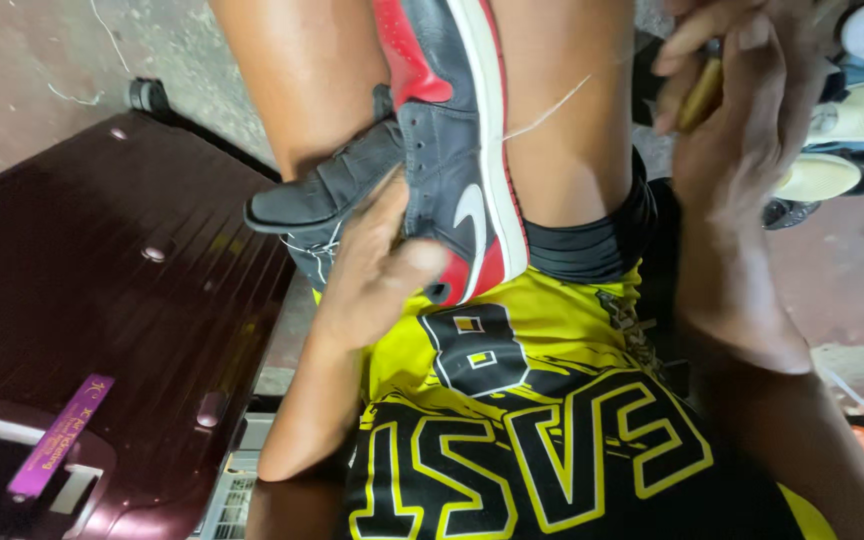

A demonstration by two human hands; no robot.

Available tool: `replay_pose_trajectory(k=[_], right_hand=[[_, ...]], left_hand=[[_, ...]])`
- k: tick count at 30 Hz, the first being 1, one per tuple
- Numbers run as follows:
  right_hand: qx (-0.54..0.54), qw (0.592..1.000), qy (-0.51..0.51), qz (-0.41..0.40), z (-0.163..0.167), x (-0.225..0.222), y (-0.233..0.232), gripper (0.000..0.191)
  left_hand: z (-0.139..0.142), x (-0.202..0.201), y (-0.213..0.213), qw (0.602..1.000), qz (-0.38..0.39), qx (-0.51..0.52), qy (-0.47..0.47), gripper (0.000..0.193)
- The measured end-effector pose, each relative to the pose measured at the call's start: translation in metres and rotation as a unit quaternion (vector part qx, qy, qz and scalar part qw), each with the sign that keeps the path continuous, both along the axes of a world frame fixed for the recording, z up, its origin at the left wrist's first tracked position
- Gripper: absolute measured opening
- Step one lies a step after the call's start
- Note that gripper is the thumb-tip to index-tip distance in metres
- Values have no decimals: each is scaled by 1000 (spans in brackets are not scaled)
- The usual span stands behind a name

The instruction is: The person sews the sole of a sneaker using a needle and thread. They repeatedly push the needle through the shoe's edge and pull the thread tight, working along the perimeter of the sole.

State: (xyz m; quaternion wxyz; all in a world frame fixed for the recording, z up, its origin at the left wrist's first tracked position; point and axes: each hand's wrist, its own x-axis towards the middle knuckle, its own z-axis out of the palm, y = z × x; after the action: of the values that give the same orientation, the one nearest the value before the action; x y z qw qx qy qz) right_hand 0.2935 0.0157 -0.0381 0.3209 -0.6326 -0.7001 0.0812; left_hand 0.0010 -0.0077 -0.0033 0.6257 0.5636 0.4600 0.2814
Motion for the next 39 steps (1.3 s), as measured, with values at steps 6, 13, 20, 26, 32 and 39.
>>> replay_pose_trajectory(k=[6,13,20,26,32,39], right_hand=[[-196,949,227,97,31,3,-22,18],[-190,944,178,203,37,-31,-11,19],[-203,941,128,237,35,-31,-4,16],[-202,946,76,243,50,-36,11,22],[-216,940,-2,263,67,-41,26,23],[-192,925,-81,318,73,-53,50,11]], left_hand=[[-20,16,-15,911,166,-261,-273,55],[-32,12,-23,905,203,-260,-267,52],[-29,15,-22,899,207,-273,-271,53],[-28,14,-19,910,188,-262,-259,51],[-28,13,-19,944,149,-210,-205,48],[-22,5,-15,959,120,-185,-179,41]])
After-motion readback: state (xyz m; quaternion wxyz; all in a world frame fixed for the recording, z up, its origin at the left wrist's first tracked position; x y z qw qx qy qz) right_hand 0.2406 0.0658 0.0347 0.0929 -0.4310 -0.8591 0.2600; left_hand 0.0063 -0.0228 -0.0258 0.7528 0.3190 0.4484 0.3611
